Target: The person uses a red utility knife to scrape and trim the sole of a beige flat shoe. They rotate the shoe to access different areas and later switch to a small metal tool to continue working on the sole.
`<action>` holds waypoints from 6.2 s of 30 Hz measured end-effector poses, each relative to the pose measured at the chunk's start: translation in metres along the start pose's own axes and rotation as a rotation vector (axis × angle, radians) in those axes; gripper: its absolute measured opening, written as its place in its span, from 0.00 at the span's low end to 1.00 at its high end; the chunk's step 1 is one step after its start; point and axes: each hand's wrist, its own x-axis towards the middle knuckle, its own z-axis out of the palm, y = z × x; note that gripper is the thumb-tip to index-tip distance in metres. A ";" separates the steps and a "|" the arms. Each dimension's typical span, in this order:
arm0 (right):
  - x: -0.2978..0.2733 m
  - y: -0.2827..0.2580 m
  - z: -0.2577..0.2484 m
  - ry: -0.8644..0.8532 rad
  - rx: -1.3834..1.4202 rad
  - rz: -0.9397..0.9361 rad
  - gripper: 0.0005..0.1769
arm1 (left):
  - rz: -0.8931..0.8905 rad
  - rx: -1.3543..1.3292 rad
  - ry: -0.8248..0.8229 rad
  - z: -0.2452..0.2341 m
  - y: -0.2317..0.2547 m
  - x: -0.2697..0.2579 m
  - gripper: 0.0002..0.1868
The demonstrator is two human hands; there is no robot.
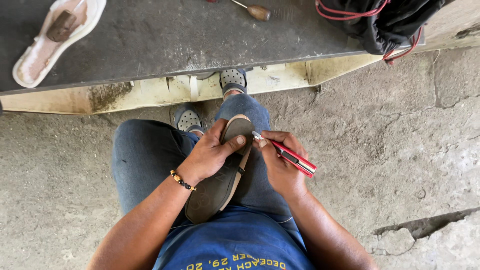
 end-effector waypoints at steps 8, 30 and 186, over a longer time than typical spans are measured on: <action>0.025 -0.081 -0.026 -0.002 0.128 -0.216 0.10 | 0.274 -0.535 0.377 0.016 0.081 -0.020 0.17; -0.041 -0.021 -0.018 -0.296 0.404 0.190 0.14 | -0.150 -0.680 -0.135 -0.032 0.001 -0.156 0.26; -0.052 0.006 -0.017 -0.298 0.254 0.092 0.12 | 0.061 -0.426 -0.167 -0.011 -0.001 -0.135 0.42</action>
